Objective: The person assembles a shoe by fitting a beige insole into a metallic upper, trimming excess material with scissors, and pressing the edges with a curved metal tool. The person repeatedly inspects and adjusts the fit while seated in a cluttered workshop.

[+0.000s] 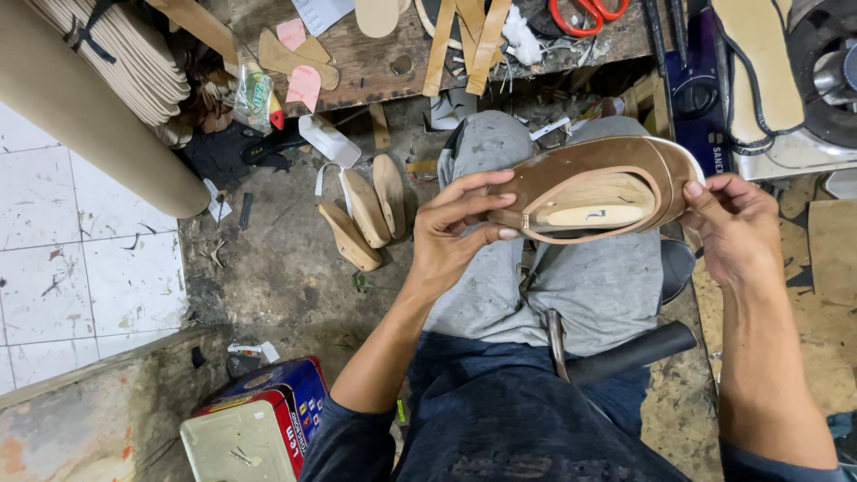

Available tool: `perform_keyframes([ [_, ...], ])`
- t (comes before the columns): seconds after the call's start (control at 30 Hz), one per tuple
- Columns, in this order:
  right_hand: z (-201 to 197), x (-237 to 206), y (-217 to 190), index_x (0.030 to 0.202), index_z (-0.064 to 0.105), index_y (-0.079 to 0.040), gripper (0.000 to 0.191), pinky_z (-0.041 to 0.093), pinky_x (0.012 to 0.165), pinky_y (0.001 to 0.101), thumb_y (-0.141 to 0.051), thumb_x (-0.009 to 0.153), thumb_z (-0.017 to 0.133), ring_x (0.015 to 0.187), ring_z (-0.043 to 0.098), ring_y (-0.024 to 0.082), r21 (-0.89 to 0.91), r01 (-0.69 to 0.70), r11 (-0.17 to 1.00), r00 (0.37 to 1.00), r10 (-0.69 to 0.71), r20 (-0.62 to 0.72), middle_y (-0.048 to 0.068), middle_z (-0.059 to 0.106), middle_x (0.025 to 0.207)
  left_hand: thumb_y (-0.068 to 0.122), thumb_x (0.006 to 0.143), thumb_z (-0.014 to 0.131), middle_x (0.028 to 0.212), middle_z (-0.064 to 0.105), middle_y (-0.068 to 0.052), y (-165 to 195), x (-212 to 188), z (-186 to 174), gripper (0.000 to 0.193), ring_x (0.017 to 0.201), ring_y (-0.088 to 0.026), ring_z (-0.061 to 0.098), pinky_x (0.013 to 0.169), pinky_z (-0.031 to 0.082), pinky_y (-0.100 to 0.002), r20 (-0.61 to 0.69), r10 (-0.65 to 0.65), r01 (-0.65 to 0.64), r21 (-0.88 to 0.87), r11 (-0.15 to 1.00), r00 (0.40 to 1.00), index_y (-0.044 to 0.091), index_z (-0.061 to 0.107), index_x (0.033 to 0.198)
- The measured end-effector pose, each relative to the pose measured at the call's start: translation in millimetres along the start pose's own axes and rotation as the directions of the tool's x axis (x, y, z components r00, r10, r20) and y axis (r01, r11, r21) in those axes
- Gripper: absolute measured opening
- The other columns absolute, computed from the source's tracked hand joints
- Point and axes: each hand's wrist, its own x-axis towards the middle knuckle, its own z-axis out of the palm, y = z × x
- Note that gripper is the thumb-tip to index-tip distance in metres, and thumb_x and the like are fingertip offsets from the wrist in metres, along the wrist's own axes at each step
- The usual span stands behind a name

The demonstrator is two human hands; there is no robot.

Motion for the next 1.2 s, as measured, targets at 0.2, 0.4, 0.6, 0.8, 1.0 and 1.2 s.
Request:
perform_keyframes([
  [0.2,0.4,2.5,1.5,0.105,0.066,-0.002,0.005,0.058,0.076,0.0304,-0.002,0.105,0.072,0.087,0.068,0.014,-0.052,0.029,0.998,1.000,-0.030,-0.002,0.009,0.072,0.103,-0.012,0.084,0.080,0.146,0.060,-0.011,1.9,-0.9,-0.6,0.042,0.121,-0.018,0.067,0.097,0.062,-0.030,-0.019,-0.025,0.026,0.053,0.998,1.000,0.002,0.073,0.123],
  [0.4,-3.6,4.0,5.4,0.104,0.066,-0.001,0.007,0.056,0.073,0.0282,-0.002,0.106,0.072,0.082,0.067,0.014,-0.123,0.064,0.990,0.998,-0.064,0.006,0.010,0.071,0.099,-0.012,0.085,0.079,0.147,0.058,-0.011,-3.3,-4.5,-1.4,0.042,0.123,-0.019,0.067,0.102,0.062,-0.032,-0.020,-0.027,0.026,-0.025,0.999,0.999,0.002,0.073,0.124],
  [0.6,-4.9,4.1,4.0,0.099,0.065,-0.003,0.011,0.057,0.072,0.0271,-0.004,0.102,0.075,0.078,0.065,0.011,-0.221,0.070,0.973,0.997,-0.079,-0.028,0.005,0.070,0.094,-0.015,0.086,0.076,0.147,0.058,-0.014,-9.6,-3.7,-5.6,0.042,0.121,-0.021,0.068,0.100,0.063,-0.034,-0.017,-0.051,0.050,-0.079,0.996,0.999,0.001,0.072,0.124],
  [0.8,-2.2,1.5,2.5,0.093,0.064,-0.003,0.015,0.048,0.067,0.0234,-0.006,0.100,0.078,0.071,0.058,0.009,-0.315,0.069,0.947,0.994,-0.091,-0.056,0.003,0.065,0.082,-0.015,0.085,0.075,0.146,0.058,-0.016,-8.5,-6.0,-8.3,0.040,0.120,-0.023,0.068,0.096,0.064,-0.034,-0.031,-0.067,0.065,-0.077,0.995,0.997,-0.001,0.072,0.123],
  [1.0,8.3,-3.0,-1.6,0.094,0.065,-0.005,0.012,0.048,0.069,0.0221,-0.007,0.096,0.077,0.075,0.059,0.006,-0.313,0.070,0.947,0.995,-0.090,-0.048,0.000,0.067,0.086,-0.011,0.079,0.080,0.144,0.057,-0.014,-7.1,-8.8,-13.1,0.047,0.123,-0.022,0.063,0.101,0.060,-0.033,-0.025,-0.042,0.043,0.012,0.999,0.999,0.001,0.070,0.124],
  [1.2,14.2,-4.8,-8.6,0.089,0.064,-0.004,0.014,0.051,0.070,0.0231,-0.007,0.095,0.077,0.076,0.061,0.007,-0.319,0.052,0.946,0.996,-0.073,-0.053,0.000,0.067,0.085,-0.013,0.076,0.080,0.142,0.059,-0.016,-26.5,-9.2,-14.9,0.047,0.131,-0.025,0.059,0.111,0.054,-0.038,-0.092,-0.055,0.056,0.007,0.998,0.994,-0.001,0.073,0.121],
])
